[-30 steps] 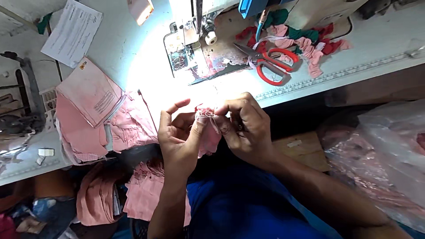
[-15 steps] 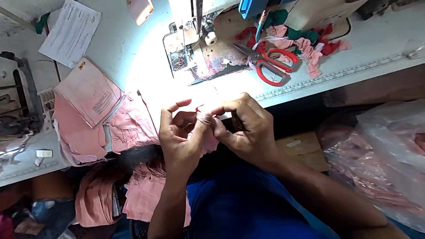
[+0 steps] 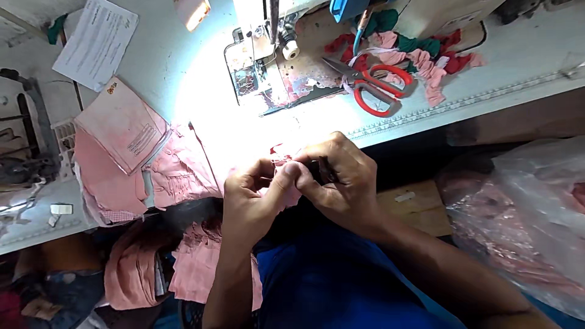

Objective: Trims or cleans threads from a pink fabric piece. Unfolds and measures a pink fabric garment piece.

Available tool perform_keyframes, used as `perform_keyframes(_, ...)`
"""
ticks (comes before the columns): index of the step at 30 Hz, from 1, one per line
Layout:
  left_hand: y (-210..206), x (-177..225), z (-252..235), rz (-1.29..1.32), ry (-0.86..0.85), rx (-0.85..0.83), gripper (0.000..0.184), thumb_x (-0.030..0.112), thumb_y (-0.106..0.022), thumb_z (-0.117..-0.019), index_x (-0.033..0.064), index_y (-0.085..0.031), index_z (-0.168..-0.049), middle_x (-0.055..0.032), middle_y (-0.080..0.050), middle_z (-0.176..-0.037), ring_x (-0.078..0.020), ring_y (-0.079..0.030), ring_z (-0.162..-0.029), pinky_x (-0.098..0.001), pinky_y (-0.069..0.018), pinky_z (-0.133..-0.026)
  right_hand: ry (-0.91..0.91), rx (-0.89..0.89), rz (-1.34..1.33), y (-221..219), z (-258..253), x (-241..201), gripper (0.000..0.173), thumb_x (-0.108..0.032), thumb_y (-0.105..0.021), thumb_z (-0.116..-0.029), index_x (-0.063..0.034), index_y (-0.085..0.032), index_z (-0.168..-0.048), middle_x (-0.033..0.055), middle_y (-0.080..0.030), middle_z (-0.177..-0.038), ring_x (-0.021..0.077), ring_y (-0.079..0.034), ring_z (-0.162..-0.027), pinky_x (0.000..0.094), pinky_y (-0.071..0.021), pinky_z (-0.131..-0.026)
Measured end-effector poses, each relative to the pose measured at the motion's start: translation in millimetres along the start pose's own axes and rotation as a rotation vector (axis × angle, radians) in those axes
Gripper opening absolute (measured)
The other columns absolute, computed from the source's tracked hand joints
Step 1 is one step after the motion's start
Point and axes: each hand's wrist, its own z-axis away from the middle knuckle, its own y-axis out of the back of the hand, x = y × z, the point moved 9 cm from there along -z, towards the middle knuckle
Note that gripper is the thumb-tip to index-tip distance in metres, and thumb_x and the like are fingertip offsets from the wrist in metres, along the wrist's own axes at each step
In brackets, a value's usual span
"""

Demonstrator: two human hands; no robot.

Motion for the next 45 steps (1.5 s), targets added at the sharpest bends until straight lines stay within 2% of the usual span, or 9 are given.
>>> perform_keyframes(2,-2,-1,-1,0.059,-0.041,-0.025,0.004,0.005,-0.069,-0.0960,0.0025,-0.071,-0.099,-0.0001,-0.071,-0.086,-0.0078,-0.069,-0.074,-0.0252,-0.0614,-0.069,-0.081,-0.012,-0.083,0,-1,5,0.012,-0.013,-0.069,-0.0923,-0.0025,-0.072,-0.099,0.0017,-0.063,-0.094,-0.0008,-0.056,-0.076,0.0119,-0.0463,-0.062)
perform_keyframes(6,-6,-2,2,0.124,-0.057,0.028,0.005,0.005,-0.068,-0.0968,0.0025,-0.071,-0.100,-0.0001,-0.071,-0.087,-0.0074,-0.068,-0.075,-0.0258,-0.0612,-0.070,-0.607,0.010,-0.857,-24,14,36,0.005,-0.006,-0.060,-0.0994,-0.0066,-0.065,-0.098,0.0011,-0.057,-0.071,0.0028,-0.047,-0.051,0.0158,-0.0426,-0.046)
perform_keyframes(8,-6,-5,0,0.158,-0.048,0.044,0.007,0.006,-0.066,-0.0983,0.0022,-0.072,-0.101,-0.0003,-0.071,-0.087,-0.0068,-0.067,-0.073,-0.0247,-0.0600,-0.068,-0.699,0.018,-1.008,-33,18,38,0.008,-0.008,-0.059,-0.1016,-0.0073,-0.066,-0.099,0.0025,-0.056,-0.069,0.0032,-0.045,-0.050,0.0162,-0.0421,-0.046)
perform_keyframes(13,-5,1,0,0.072,-0.044,0.038,0.007,0.005,-0.065,-0.0988,0.0010,-0.070,-0.100,-0.0010,-0.071,-0.086,-0.0076,-0.068,-0.074,-0.0248,-0.0610,-0.069,-0.604,-0.046,-0.729,-18,13,33,0.007,-0.013,-0.062,-0.1019,-0.0089,-0.066,-0.106,0.0005,-0.059,-0.075,0.0029,-0.046,-0.051,0.0151,-0.0404,-0.045)
perform_keyframes(17,-7,8,-2,0.028,-0.046,0.016,0.009,0.006,-0.065,-0.0982,0.0002,-0.072,-0.102,-0.0003,-0.073,-0.088,-0.0063,-0.069,-0.075,-0.0236,-0.0615,-0.068,-0.550,-0.211,-0.591,-2,16,16,0.032,-0.050,-0.039,-0.1073,-0.0229,-0.053,-0.117,-0.0084,-0.048,-0.080,-0.0008,-0.038,-0.055,0.0141,-0.0321,-0.048)
perform_keyframes(19,-8,10,-4,0.031,-0.051,0.011,0.009,0.006,-0.065,-0.0986,0.0004,-0.072,-0.102,-0.0001,-0.073,-0.088,-0.0059,-0.069,-0.075,-0.0232,-0.0616,-0.068,-0.467,-0.269,-0.411,8,18,7,0.032,-0.046,-0.033,-0.1093,-0.0200,-0.052,-0.115,-0.0094,-0.049,-0.078,-0.0024,-0.040,-0.057,0.0132,-0.0320,-0.048)
perform_keyframes(22,-9,12,-5,0.052,-0.055,0.004,0.011,0.005,-0.064,-0.0977,-0.0006,-0.071,-0.105,-0.0011,-0.073,-0.090,-0.0072,-0.070,-0.077,-0.0249,-0.0627,-0.069,-0.416,-0.292,-0.127,15,18,5,0.022,-0.038,-0.048,-0.1058,-0.0187,-0.057,-0.114,-0.0135,-0.059,-0.083,-0.0063,-0.056,-0.068,0.0123,-0.0470,-0.055)
perform_keyframes(24,-11,13,-5,0.049,-0.059,0.000,0.011,0.003,-0.065,-0.0968,-0.0010,-0.071,-0.105,-0.0015,-0.073,-0.089,-0.0074,-0.070,-0.076,-0.0248,-0.0627,-0.069,-0.421,-0.255,-0.025,17,17,7,0.019,-0.036,-0.056,-0.1002,-0.0195,-0.060,-0.110,-0.0161,-0.060,-0.077,-0.0084,-0.056,-0.064,0.0117,-0.0476,-0.053)
perform_keyframes(45,-16,14,-3,-0.110,-0.102,0.029,0.012,0.004,-0.065,-0.0979,-0.0024,-0.071,-0.107,-0.0031,-0.073,-0.090,-0.0076,-0.071,-0.077,-0.0245,-0.0633,-0.068,-0.474,-0.234,0.045,13,12,17,0.014,-0.034,-0.059,-0.0974,-0.0207,-0.062,-0.102,-0.0153,-0.059,-0.072,-0.0073,-0.054,-0.059,0.0134,-0.0439,-0.049)
